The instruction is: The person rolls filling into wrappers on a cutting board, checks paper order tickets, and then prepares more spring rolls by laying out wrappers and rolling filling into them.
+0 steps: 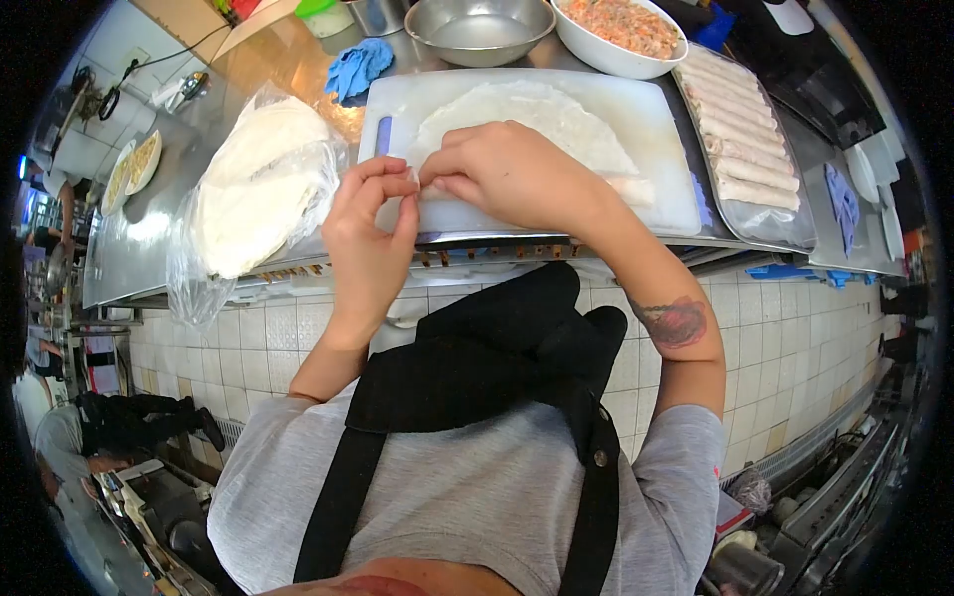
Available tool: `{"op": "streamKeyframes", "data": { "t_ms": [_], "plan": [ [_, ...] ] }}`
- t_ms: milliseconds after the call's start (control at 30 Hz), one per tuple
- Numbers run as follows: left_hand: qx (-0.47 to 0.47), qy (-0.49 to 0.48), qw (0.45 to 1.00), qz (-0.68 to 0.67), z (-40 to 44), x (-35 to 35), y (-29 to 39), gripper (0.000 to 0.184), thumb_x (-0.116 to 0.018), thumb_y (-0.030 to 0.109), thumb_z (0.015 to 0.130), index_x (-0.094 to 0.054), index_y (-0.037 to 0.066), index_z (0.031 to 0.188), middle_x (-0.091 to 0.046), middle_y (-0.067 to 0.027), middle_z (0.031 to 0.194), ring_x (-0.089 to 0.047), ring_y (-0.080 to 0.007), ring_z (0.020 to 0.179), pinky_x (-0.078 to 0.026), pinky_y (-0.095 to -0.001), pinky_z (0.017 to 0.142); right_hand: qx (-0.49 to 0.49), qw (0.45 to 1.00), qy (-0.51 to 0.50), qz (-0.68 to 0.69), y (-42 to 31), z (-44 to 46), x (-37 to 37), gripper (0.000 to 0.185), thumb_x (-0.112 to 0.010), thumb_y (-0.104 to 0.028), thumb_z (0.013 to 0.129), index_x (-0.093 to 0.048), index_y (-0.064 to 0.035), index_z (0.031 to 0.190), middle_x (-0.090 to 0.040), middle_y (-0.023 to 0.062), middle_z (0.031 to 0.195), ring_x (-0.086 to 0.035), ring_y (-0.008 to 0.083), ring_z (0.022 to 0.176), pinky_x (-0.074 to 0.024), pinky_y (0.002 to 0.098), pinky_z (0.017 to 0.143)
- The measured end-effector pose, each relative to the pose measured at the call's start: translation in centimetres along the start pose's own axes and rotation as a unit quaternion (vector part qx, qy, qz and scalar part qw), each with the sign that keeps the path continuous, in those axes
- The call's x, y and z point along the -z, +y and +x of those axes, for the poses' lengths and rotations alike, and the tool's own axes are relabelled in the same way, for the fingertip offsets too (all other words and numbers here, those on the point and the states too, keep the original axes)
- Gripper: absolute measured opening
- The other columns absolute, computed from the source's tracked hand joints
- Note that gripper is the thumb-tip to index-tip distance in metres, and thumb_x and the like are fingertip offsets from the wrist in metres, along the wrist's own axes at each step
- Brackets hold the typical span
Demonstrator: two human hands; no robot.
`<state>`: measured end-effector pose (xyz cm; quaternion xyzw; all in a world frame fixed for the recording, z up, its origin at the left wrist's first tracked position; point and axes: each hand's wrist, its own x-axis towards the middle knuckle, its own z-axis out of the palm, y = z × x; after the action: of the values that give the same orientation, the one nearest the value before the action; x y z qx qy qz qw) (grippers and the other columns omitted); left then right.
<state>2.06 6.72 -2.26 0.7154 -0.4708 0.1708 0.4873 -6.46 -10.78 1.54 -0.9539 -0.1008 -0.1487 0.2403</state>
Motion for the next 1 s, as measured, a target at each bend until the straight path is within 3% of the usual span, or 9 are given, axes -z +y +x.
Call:
{"op": "streamKeyframes", "data": {
  "t_ms": [100,200,300,433,533,633,833,933,1000],
  "plan": [
    [-0.005,0.02,1.0,-0.019,-0.2,-0.8,0.2,0.012,-0.068,-0.01,0.078,-0.064,-0.003,0.087,-0.063,-0.0122,0.104,-0.069,-0.0205,0.086,-0.059,-0.0293,0.075,-0.085,0.996,-0.011,0.015,-0.8,0.2,0.7,0.019,-0.063,-0.013,0.085,-0.069,-0.0108,0.103,-0.068,0.0108,0.081,-0.065,0.0339,0.076,-0.0517,0.0425,0.071],
    [0.022,0.029,0.997,-0.073,-0.5,-1.4,-0.1,0.015,-0.068,-0.015,0.077,-0.061,-0.005,0.086,-0.058,-0.0118,0.104,-0.07,-0.0205,0.088,-0.061,-0.0283,0.078,-0.061,0.997,0.017,0.038,-0.8,0.3,0.4,0.023,-0.064,-0.011,0.083,-0.066,-0.0097,0.106,-0.069,0.0112,0.078,-0.065,0.0354,0.073,-0.0523,0.042,0.07],
    [0.023,0.02,0.993,-0.116,-0.6,-1.7,-0.9,0.017,-0.069,-0.016,0.076,-0.059,-0.006,0.085,-0.053,-0.0105,0.103,-0.07,-0.0209,0.089,-0.062,-0.0281,0.078,-0.003,0.999,0.033,0.02,-0.1,0.1,0.1,0.02,-0.066,-0.01,0.082,-0.069,-0.0089,0.102,-0.069,0.0114,0.08,-0.066,0.0338,0.076,-0.0526,0.0409,0.071],
    [0.01,0.014,0.991,-0.13,-0.7,-1.4,-1.7,0.021,-0.073,-0.016,0.074,-0.06,-0.006,0.087,-0.05,-0.0096,0.103,-0.069,-0.0206,0.087,-0.062,-0.028,0.078,-0.002,1.0,0.013,0.007,0.4,-0.2,0.2,0.017,-0.067,-0.01,0.08,-0.073,-0.0084,0.096,-0.068,0.0102,0.084,-0.066,0.0318,0.078,-0.0531,0.0401,0.073],
    [0.046,0.04,0.992,-0.114,-0.2,-0.9,-1.2,0.02,-0.077,-0.011,0.072,-0.063,-0.003,0.085,-0.056,-0.0092,0.098,-0.069,-0.0196,0.085,-0.061,-0.0277,0.076,0.0,1.0,0.012,-0.001,0.1,-0.5,0.0,0.018,-0.068,-0.009,0.079,-0.075,-0.0084,0.095,-0.067,0.0097,0.086,-0.066,0.031,0.079,-0.0535,0.0394,0.074],
    [0.0,0.011,1.0,0.018,0.0,0.4,-1.7,0.017,-0.08,-0.002,0.07,-0.067,0.0,0.081,-0.065,-0.0089,0.093,-0.067,-0.0222,0.08,-0.058,-0.0317,0.071,0.01,0.999,0.029,-0.01,0.3,-0.7,-0.4,0.019,-0.067,-0.007,0.078,-0.075,-0.0078,0.095,-0.066,0.0095,0.086,-0.066,0.0302,0.08,-0.0539,0.0387,0.074],
    [-0.083,-0.093,0.991,-0.043,-0.3,0.3,-2.9,0.017,-0.076,0.001,0.076,-0.071,0.001,0.091,-0.07,-0.0112,0.108,-0.069,-0.0254,0.089,-0.056,-0.0327,0.074,0.027,0.999,0.034,-0.022,0.2,-0.8,-0.4,0.017,-0.065,-0.006,0.079,-0.074,-0.0069,0.093,-0.066,0.0082,0.087,-0.066,0.0294,0.081,-0.0535,0.0384,0.075],
    [-0.105,-0.126,0.986,-0.024,0.3,1.0,-2.8,0.02,-0.076,-0.002,0.076,-0.072,0.002,0.096,-0.071,-0.0112,0.106,-0.07,-0.0237,0.088,-0.056,-0.03,0.075,0.017,0.996,0.07,-0.043,-0.4,-1.6,-0.4,0.015,-0.065,-0.007,0.08,-0.074,-0.0064,0.091,-0.066,0.0069,0.088,-0.065,0.0284,0.083,-0.0524,0.0374,0.075],
    [-0.1,-0.153,0.983,-0.023,0.7,1.4,-2.8,0.021,-0.076,-0.003,0.076,-0.071,0.001,0.096,-0.071,-0.011,0.105,-0.07,-0.0239,0.09,-0.056,-0.0306,0.076,-0.013,0.982,0.176,-0.067,-1.4,-3.2,0.1,0.012,-0.067,-0.011,0.082,-0.073,-0.0048,0.09,-0.066,0.0083,0.087,-0.066,0.0279,0.079,-0.0517,0.0357,0.07]
  ]
}}
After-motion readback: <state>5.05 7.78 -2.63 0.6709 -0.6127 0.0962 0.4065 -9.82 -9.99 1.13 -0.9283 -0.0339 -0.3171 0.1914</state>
